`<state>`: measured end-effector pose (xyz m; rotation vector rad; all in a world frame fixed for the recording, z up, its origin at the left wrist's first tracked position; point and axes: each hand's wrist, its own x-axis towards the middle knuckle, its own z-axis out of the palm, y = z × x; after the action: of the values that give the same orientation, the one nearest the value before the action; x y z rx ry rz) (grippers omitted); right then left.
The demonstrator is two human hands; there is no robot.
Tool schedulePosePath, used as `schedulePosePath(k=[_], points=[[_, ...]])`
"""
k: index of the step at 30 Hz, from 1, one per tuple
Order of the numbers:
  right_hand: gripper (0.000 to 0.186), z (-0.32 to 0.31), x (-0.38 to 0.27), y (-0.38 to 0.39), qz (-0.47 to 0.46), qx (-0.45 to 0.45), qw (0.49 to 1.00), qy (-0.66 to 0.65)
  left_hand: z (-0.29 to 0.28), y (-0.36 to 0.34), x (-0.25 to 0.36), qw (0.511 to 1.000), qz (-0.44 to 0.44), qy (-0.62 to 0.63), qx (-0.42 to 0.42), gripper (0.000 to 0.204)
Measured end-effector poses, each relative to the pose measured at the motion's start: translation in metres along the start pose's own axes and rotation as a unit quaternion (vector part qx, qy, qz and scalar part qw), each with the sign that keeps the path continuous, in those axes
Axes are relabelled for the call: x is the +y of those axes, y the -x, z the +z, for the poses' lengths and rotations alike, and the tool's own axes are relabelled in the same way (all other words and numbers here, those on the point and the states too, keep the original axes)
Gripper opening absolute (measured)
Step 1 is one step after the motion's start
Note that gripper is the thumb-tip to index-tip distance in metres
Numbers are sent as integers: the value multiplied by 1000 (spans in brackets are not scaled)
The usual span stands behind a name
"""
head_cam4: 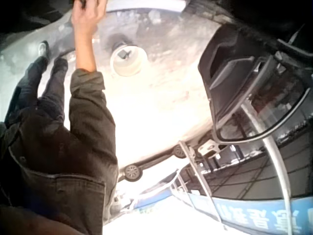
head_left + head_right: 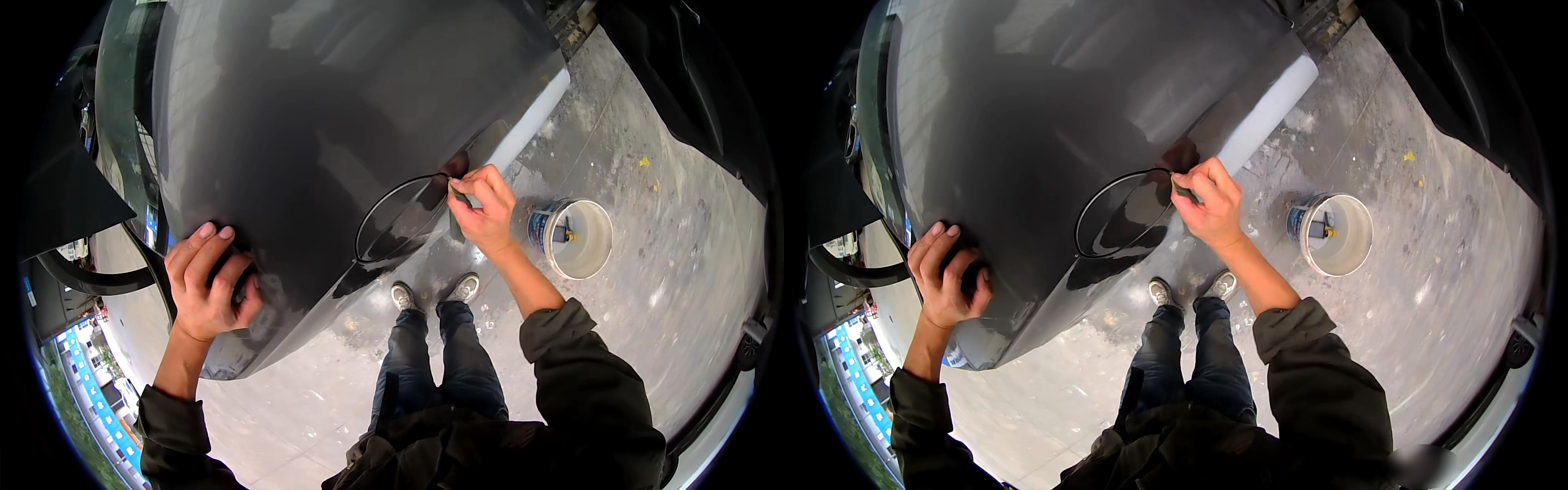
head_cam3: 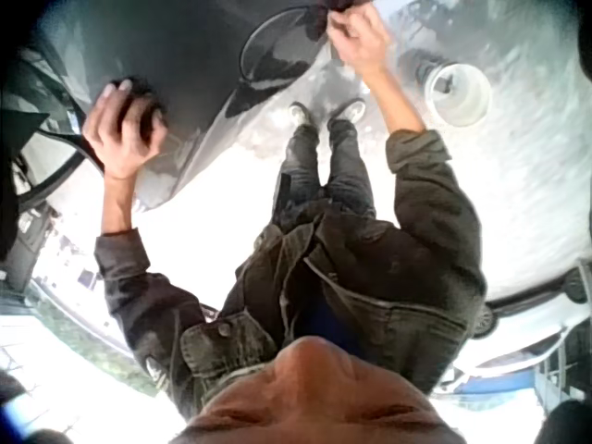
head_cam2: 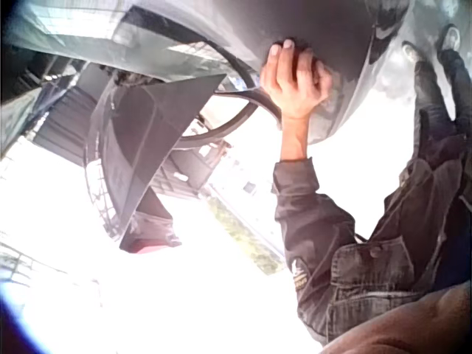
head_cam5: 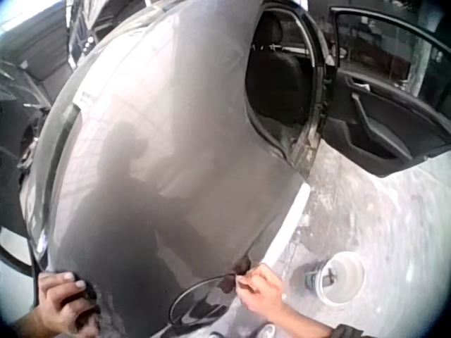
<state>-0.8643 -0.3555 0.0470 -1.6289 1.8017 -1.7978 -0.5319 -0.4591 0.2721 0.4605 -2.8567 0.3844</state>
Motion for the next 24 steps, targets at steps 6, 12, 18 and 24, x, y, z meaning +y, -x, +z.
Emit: schedulePosePath(k=[6,12,18,24], points=[[11,39,-15,64,291,114,946,-83,0,-3,0,1000,-2,1,-8,34],[11,88,-76,109,495,238,792,-265,1,-5,1,1000,1,0,-5,34],[26,94,-161,61,740,274,484,-379,3,-2,0,1000,-2,-8,1,34],[8,98,-192,22,739,324,294,-512,4,-2,0,1000,-17,-19,7,31]])
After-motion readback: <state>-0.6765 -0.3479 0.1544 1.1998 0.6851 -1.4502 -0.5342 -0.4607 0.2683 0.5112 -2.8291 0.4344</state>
